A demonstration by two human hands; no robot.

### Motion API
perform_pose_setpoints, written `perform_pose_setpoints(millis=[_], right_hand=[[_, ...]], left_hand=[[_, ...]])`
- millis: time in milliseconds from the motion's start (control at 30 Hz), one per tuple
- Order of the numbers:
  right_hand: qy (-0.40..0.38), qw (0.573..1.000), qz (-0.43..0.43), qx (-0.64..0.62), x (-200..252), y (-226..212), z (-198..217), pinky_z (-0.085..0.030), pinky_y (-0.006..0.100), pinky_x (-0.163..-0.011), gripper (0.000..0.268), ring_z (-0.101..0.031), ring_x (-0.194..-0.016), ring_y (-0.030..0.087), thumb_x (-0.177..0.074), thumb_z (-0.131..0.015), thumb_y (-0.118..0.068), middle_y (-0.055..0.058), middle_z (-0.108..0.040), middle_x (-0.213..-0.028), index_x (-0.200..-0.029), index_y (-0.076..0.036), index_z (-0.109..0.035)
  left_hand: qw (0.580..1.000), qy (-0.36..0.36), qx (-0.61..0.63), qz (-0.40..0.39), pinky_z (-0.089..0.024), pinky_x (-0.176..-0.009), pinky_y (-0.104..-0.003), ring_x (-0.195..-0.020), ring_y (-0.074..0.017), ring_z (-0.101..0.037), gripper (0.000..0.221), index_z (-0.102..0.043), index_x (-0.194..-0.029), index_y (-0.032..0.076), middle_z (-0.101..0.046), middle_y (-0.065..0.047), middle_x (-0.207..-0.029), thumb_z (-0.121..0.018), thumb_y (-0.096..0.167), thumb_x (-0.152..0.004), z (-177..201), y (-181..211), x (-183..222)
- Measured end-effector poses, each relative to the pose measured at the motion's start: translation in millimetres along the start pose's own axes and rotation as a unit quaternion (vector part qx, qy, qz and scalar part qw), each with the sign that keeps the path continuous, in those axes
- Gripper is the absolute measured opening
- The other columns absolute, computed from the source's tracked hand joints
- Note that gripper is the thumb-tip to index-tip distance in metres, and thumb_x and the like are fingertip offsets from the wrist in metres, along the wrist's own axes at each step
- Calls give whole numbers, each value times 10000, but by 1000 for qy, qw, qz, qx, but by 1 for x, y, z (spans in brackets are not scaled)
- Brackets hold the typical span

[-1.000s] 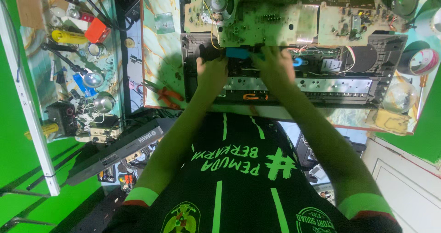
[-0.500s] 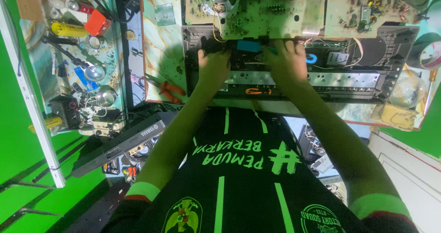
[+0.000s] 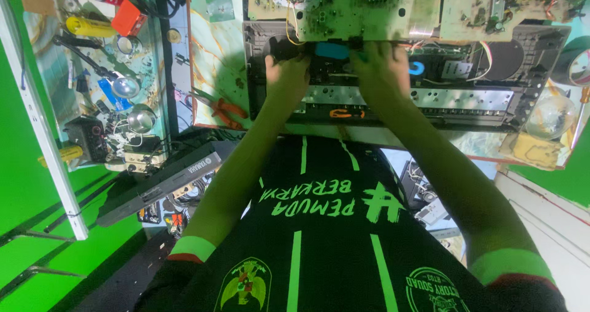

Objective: The person repairs an electronic keyboard by using a screwdriver to remove and replace screws on internal circuit boards, manipulates ribbon cables and electronic components by hand, and uses a blue plastic pry tool to adjust parts inside the device.

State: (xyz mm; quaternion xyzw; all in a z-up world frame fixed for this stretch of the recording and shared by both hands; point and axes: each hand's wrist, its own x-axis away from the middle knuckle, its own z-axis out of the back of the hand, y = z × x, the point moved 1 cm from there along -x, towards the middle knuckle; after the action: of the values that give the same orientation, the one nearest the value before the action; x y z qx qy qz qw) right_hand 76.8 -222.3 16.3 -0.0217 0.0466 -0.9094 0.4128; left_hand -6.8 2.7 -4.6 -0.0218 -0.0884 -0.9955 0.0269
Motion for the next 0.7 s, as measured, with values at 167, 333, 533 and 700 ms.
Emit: perform_pose_setpoints(millis=[167,333,533,700], right_hand=[[69,996,30,46,-11,-19,-3,-480,471,-989,483,-562,-1192,295,-863,-696,-143,111,-608,-1298,-1344,-192,-705],[62,997,16,38,-6,-4,14,-475,506,-930,388,-543,-1223,349,-927,-701,-186,169,-579,-1354,-1314,-166,-695],[1,999,10,34,-14,-20,-13,-484,488,-959,481,-560,-1189,311,-945,-672,-156,133,-597,-1310,-1422,-215,-672],[-17,997,-9,78,3,7,-14,-490,467,-869,489,-581,-1146,307,-951,-679,-144,152,-615,-1336,-1428,-251,-663]], left_hand=[[999,-13,47,9,-389,-854,-571,-894,-292,-702,459,-674,-1274,140,-745,-73,-1033,-666,194,-819,-9,-3,0],[998,32,-53,-19,-383,-937,-561,-973,-283,-708,350,-686,-1181,182,-744,-63,-1048,-644,298,-853,-17,-11,-9],[998,-49,-37,11,-390,-910,-557,-812,-262,-712,346,-702,-1192,180,-749,-51,-941,-658,260,-859,-17,-5,-4],[1000,-21,-2,1,-397,-885,-494,-807,-235,-718,294,-710,-1161,198,-752,-26,-945,-675,231,-870,-10,-5,-1]])
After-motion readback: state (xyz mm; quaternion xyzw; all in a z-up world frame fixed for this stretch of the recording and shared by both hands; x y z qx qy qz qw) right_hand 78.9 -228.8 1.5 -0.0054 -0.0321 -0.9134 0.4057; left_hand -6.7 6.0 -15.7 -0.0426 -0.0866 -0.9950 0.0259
